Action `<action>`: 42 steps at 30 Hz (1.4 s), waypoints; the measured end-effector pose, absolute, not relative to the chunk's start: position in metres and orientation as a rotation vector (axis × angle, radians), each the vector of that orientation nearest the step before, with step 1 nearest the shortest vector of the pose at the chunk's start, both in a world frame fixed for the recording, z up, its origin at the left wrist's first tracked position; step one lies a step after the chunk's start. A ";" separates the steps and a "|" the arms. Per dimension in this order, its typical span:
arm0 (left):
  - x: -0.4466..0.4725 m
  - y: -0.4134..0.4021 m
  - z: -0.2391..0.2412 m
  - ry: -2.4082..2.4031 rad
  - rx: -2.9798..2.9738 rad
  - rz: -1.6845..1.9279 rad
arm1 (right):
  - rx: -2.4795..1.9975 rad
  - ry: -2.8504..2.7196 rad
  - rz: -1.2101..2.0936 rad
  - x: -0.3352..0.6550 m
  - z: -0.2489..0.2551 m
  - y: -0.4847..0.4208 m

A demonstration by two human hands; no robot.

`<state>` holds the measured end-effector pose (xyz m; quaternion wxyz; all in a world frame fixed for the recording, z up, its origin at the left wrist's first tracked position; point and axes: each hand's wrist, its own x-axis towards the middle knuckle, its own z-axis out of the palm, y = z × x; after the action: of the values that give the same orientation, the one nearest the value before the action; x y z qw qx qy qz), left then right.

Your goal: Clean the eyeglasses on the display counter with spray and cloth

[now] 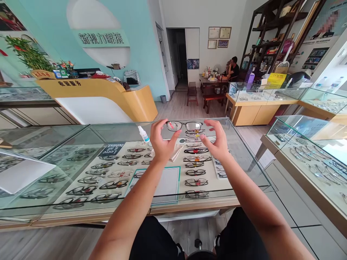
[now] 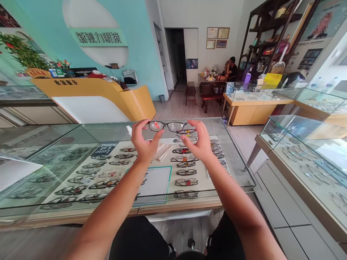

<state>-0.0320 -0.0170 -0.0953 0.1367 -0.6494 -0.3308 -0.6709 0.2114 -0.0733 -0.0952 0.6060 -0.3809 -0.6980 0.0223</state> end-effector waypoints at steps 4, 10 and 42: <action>-0.026 -0.018 -0.056 -0.873 -1.854 -1.988 | -0.936 -1.624 -0.078 0.210 -0.063 -0.076; -0.006 -0.025 0.024 -0.739 -1.772 -2.055 | -0.951 -1.554 -0.334 0.218 0.023 -0.090; 0.015 -0.047 0.024 -0.783 -1.882 -2.139 | -1.117 -1.473 -0.396 0.224 0.042 -0.114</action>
<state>0.0152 -0.0466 0.0241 0.0932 -0.6341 -0.2638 -0.7209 0.2237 -0.1141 0.0419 0.5854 -0.4791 -0.6316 -0.1696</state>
